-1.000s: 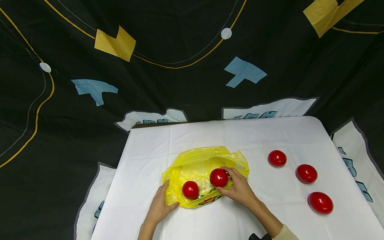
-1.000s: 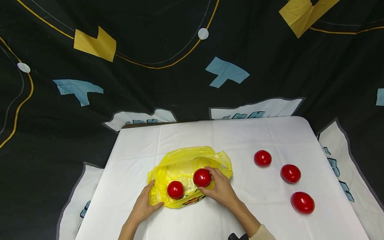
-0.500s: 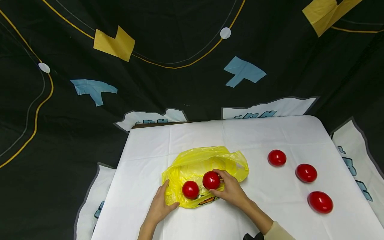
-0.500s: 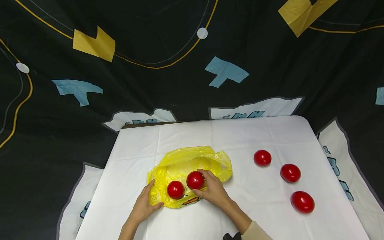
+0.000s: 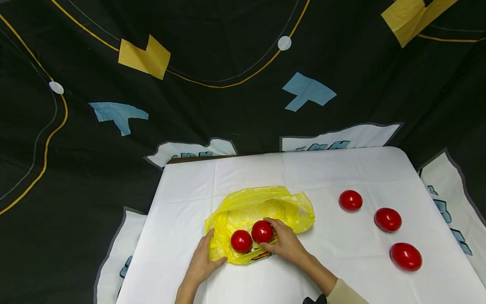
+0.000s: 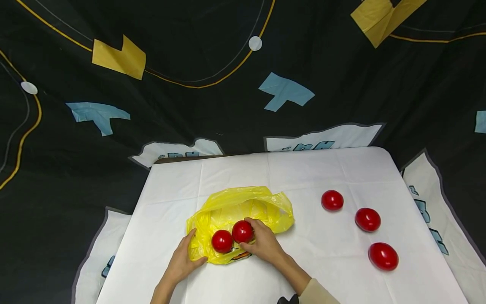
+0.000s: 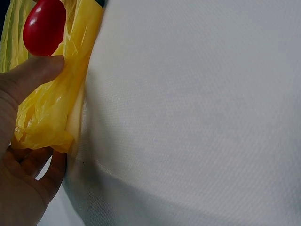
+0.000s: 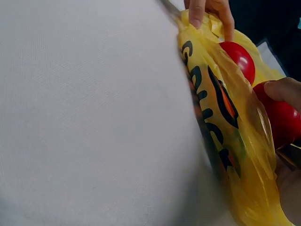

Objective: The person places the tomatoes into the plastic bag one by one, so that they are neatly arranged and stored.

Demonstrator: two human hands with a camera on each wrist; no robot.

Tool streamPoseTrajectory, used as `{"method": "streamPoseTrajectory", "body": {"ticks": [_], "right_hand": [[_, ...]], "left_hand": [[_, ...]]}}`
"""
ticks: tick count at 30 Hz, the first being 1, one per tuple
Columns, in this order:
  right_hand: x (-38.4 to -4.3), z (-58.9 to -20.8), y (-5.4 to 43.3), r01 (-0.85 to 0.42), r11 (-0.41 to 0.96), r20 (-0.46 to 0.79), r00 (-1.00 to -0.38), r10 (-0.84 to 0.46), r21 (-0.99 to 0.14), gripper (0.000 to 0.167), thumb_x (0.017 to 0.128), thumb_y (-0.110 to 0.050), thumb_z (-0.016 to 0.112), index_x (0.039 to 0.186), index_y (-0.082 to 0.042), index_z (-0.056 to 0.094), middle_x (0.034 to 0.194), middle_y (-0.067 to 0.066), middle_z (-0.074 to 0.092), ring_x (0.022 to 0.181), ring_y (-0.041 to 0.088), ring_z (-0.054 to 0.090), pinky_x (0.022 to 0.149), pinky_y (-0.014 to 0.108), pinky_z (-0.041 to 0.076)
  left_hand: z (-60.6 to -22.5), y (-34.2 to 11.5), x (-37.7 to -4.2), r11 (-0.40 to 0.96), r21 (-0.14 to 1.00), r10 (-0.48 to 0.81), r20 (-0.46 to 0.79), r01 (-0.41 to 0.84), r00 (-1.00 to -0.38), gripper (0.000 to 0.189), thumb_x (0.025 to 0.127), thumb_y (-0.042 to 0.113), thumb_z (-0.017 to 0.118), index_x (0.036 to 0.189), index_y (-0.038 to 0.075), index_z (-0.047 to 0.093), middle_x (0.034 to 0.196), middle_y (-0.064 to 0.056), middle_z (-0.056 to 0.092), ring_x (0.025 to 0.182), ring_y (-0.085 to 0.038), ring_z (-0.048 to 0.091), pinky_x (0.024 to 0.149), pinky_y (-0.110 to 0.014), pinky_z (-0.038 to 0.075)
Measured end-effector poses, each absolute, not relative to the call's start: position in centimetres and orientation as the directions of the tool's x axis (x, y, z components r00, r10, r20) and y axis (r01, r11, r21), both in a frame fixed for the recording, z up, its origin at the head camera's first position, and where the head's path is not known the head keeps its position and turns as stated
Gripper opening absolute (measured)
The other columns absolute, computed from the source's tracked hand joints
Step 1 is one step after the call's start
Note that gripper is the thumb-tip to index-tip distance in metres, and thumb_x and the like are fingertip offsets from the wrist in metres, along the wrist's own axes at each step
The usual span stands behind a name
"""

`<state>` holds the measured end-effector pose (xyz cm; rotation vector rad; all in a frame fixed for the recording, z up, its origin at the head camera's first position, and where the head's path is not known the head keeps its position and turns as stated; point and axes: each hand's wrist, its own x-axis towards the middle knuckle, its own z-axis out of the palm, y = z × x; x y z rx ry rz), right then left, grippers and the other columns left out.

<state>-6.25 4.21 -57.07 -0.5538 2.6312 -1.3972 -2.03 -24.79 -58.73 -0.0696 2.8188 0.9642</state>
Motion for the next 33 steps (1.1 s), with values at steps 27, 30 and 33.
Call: {"method": "streamPoseTrajectory", "body": {"ticks": [27, 30, 33], "right_hand": [[-6.2, -58.7, 3.7, -0.301, 0.556, 0.074, -0.916, -0.393, -0.774, 0.071, 0.075, -0.027, 0.08, 0.134, -0.003, 0.048, 0.128, 0.014, 0.057, 0.113, 0.027, 0.057, 0.094, 0.041, 0.05], [-6.2, -58.8, 3.7, -0.301, 0.56, 0.071, -0.916, -0.394, -0.772, 0.071, 0.075, -0.027, 0.08, 0.133, -0.003, 0.048, 0.128, 0.014, 0.056, 0.114, 0.027, 0.056, 0.094, 0.041, 0.05], [-6.2, -58.9, 3.6, -0.301, 0.562, 0.07, -0.916, -0.395, -0.771, 0.071, 0.075, -0.027, 0.08, 0.133, -0.003, 0.048, 0.128, 0.014, 0.056, 0.114, 0.027, 0.056, 0.094, 0.04, 0.05]], "left_hand": [[-58.8, -24.8, -2.1, 0.792, 0.603, 0.011, -0.172, -0.097, -0.985, 0.106, 0.065, 0.034, 0.086, 0.149, 0.011, 0.025, 0.138, -0.014, 0.044, 0.128, -0.036, 0.042, 0.107, -0.052, 0.034], [-58.7, -24.8, -2.1, 0.792, 0.603, 0.013, -0.17, -0.094, -0.985, 0.106, 0.066, 0.034, 0.086, 0.149, 0.011, 0.025, 0.137, -0.014, 0.044, 0.128, -0.035, 0.042, 0.107, -0.052, 0.034], [-58.7, -24.8, -2.1, 0.79, 0.604, 0.002, -0.178, -0.108, -0.984, 0.107, 0.065, 0.034, 0.087, 0.149, 0.011, 0.025, 0.138, -0.013, 0.044, 0.128, -0.035, 0.042, 0.107, -0.052, 0.034]]}}
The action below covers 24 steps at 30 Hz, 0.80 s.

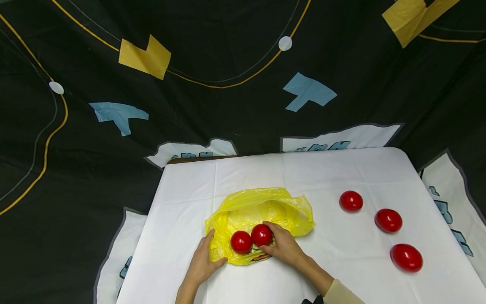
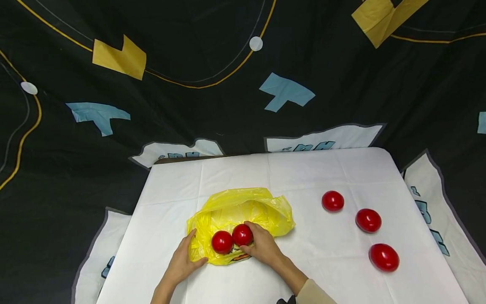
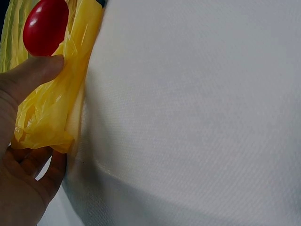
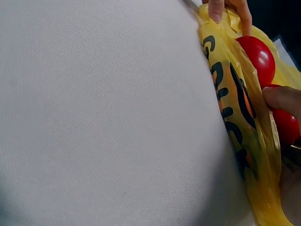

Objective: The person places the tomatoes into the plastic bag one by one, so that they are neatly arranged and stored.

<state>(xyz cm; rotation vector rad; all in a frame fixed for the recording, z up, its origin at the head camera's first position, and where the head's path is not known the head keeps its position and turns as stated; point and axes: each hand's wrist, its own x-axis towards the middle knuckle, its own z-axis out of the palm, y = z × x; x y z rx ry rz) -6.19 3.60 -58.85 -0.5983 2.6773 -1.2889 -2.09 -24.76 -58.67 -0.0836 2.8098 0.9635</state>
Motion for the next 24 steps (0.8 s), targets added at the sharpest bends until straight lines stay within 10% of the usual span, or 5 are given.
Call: {"method": "streamPoseTrajectory", "body": {"ticks": [24], "right_hand": [[-6.15, -59.1, 3.53, -0.328, 0.573, 0.071, -0.903, -0.424, -0.751, 0.072, 0.075, -0.024, 0.08, 0.134, 0.0, 0.045, 0.129, 0.016, 0.055, 0.112, 0.029, 0.057, 0.094, 0.043, 0.05]], "left_hand": [[-58.99, -24.83, -2.14, 0.793, 0.603, 0.014, -0.162, -0.088, -0.987, 0.107, 0.065, 0.034, 0.086, 0.149, 0.011, 0.025, 0.136, -0.014, 0.045, 0.127, -0.036, 0.043, 0.107, -0.052, 0.034]]}}
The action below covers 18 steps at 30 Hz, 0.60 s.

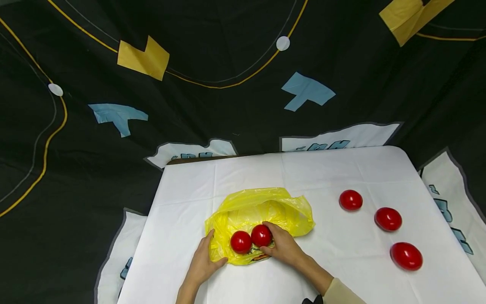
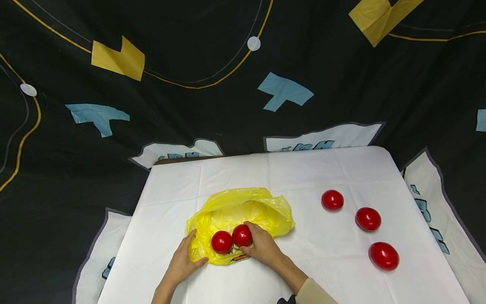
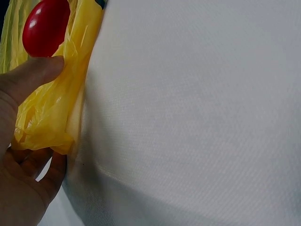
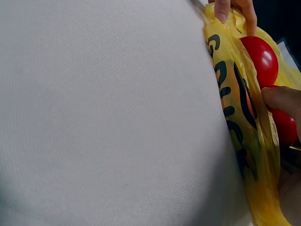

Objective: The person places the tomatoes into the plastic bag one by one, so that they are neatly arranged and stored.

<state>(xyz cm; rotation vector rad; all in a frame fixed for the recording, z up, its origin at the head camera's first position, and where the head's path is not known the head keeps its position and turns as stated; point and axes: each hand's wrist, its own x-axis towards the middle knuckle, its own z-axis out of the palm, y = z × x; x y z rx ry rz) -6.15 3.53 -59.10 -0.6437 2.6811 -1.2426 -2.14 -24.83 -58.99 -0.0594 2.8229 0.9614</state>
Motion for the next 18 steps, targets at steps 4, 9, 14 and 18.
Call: {"method": "streamPoseTrajectory", "body": {"ticks": [4, 9, 14, 18], "right_hand": [[-6.2, -59.0, 3.5, -0.328, 0.578, 0.068, -0.903, -0.425, -0.747, 0.073, 0.075, -0.024, 0.081, 0.134, 0.0, 0.045, 0.13, 0.016, 0.053, 0.114, 0.03, 0.056, 0.095, 0.044, 0.049], [-6.1, -58.8, 3.8, -0.33, 0.588, 0.069, -0.905, -0.42, -0.738, 0.074, 0.076, -0.027, 0.08, 0.136, -0.002, 0.045, 0.131, 0.016, 0.053, 0.114, 0.031, 0.055, 0.095, 0.045, 0.049], [-5.9, -58.4, 4.5, -0.304, 0.589, 0.064, -0.918, -0.392, -0.748, 0.074, 0.077, -0.03, 0.079, 0.137, -0.006, 0.045, 0.132, 0.014, 0.052, 0.117, 0.031, 0.053, 0.098, 0.047, 0.046], [-5.8, -58.2, 4.9, -0.3, 0.591, 0.073, -0.924, -0.376, -0.749, 0.072, 0.077, -0.031, 0.079, 0.136, -0.005, 0.046, 0.13, 0.014, 0.054, 0.117, 0.03, 0.053, 0.098, 0.047, 0.045]], "left_hand": [[-59.1, -24.8, -2.1, 0.792, 0.604, 0.013, -0.16, -0.088, -0.987, 0.107, 0.065, 0.034, 0.087, 0.149, 0.011, 0.025, 0.137, -0.015, 0.045, 0.127, -0.036, 0.042, 0.106, -0.053, 0.034], [-59.1, -24.6, -2.1, 0.794, 0.6, 0.001, -0.161, -0.097, -0.987, 0.108, 0.063, 0.033, 0.087, 0.149, 0.011, 0.026, 0.137, -0.014, 0.045, 0.127, -0.036, 0.042, 0.106, -0.054, 0.034], [-59.0, -24.5, -2.1, 0.793, 0.6, -0.008, -0.162, -0.105, -0.987, 0.108, 0.062, 0.034, 0.088, 0.149, 0.011, 0.027, 0.137, -0.014, 0.045, 0.127, -0.037, 0.043, 0.106, -0.055, 0.035], [-58.9, -24.6, -2.0, 0.794, 0.599, -0.01, -0.163, -0.107, -0.987, 0.107, 0.063, 0.034, 0.087, 0.148, 0.011, 0.027, 0.138, -0.014, 0.045, 0.127, -0.036, 0.043, 0.105, -0.054, 0.035]]}}
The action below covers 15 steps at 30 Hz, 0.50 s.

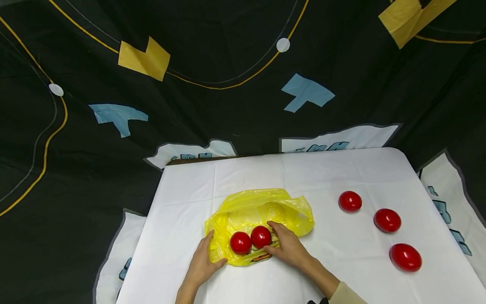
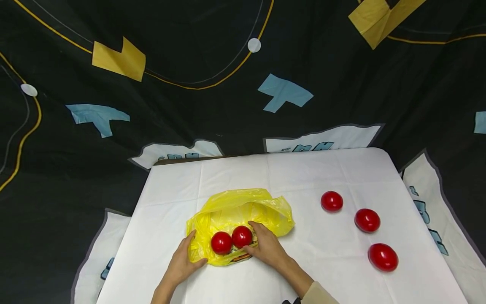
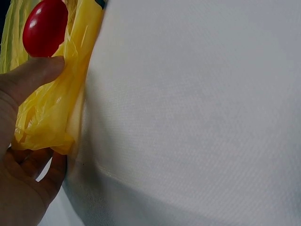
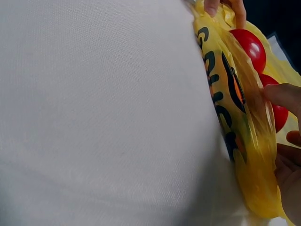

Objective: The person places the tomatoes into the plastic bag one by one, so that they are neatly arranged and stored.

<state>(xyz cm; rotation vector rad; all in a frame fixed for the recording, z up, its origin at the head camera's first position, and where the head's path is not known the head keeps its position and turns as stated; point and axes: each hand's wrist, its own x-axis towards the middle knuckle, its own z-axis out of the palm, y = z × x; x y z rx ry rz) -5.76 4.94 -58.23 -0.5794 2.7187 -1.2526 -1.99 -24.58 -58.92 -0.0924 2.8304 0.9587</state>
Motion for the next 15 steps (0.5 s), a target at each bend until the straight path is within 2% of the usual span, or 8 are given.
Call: {"method": "streamPoseTrajectory", "body": {"ticks": [7, 15], "right_hand": [[-5.5, -58.1, 5.3, -0.289, 0.579, 0.077, -0.929, -0.362, -0.763, 0.069, 0.078, -0.031, 0.078, 0.135, -0.007, 0.048, 0.129, 0.012, 0.056, 0.113, 0.027, 0.056, 0.095, 0.045, 0.048], [-5.1, -56.8, 6.1, -0.302, 0.532, 0.141, -0.936, -0.322, -0.791, 0.062, 0.079, -0.027, 0.077, 0.131, -0.005, 0.051, 0.124, 0.008, 0.06, 0.107, 0.022, 0.06, 0.092, 0.04, 0.051]], "left_hand": [[-59.0, -24.7, -2.0, 0.794, 0.598, 0.001, -0.175, -0.105, -0.985, 0.106, 0.065, 0.035, 0.086, 0.148, 0.01, 0.027, 0.139, -0.015, 0.043, 0.128, -0.037, 0.042, 0.106, -0.054, 0.034], [-58.8, -24.7, -2.1, 0.8, 0.591, 0.01, -0.185, -0.103, -0.983, 0.106, 0.066, 0.036, 0.086, 0.149, 0.009, 0.025, 0.139, -0.016, 0.043, 0.128, -0.037, 0.041, 0.107, -0.053, 0.034]]}}
